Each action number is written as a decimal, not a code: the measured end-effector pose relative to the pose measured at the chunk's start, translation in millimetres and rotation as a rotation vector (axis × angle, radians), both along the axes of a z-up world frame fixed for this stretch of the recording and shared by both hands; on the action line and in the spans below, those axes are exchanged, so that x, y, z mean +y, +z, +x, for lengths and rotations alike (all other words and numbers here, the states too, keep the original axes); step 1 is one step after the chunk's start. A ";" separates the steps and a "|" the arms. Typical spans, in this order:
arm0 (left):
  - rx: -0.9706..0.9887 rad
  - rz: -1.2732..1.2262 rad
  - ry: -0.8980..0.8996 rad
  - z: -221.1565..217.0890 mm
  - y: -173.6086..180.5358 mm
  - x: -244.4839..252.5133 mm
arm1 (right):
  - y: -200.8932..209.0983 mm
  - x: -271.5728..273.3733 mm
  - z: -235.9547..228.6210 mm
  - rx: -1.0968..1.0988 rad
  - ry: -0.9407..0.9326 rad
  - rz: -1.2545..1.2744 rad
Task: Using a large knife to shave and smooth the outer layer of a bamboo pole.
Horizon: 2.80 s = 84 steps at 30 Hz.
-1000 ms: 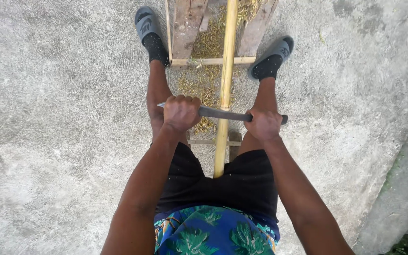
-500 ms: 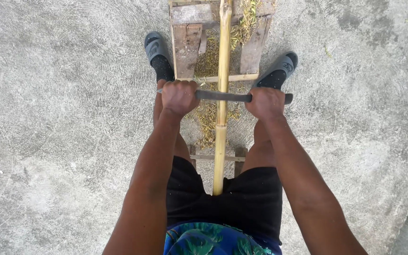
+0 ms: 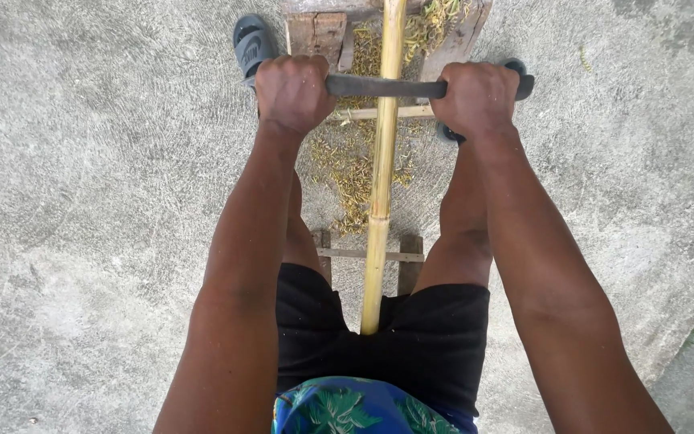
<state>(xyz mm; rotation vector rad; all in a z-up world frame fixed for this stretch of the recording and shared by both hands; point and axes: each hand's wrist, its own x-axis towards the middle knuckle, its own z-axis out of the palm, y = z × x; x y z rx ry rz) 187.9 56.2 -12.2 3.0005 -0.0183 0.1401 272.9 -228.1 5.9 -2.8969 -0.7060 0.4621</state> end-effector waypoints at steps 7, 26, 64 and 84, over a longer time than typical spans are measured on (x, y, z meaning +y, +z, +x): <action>0.139 -0.011 -0.019 -77.3 36.9 -30.0 | -1.2 -28.5 -100.7 0.020 -0.062 0.120; 0.483 0.177 -0.220 -40.0 75.1 -61.2 | -56.1 -54.7 -138.1 -0.104 -0.209 0.324; 0.428 -0.157 -0.250 -205.3 26.2 -38.6 | 43.1 -56.1 -219.1 0.218 0.079 -0.124; 0.174 -0.248 -0.141 -153.8 21.9 -34.9 | 51.1 -37.6 -182.6 0.143 -0.026 -0.292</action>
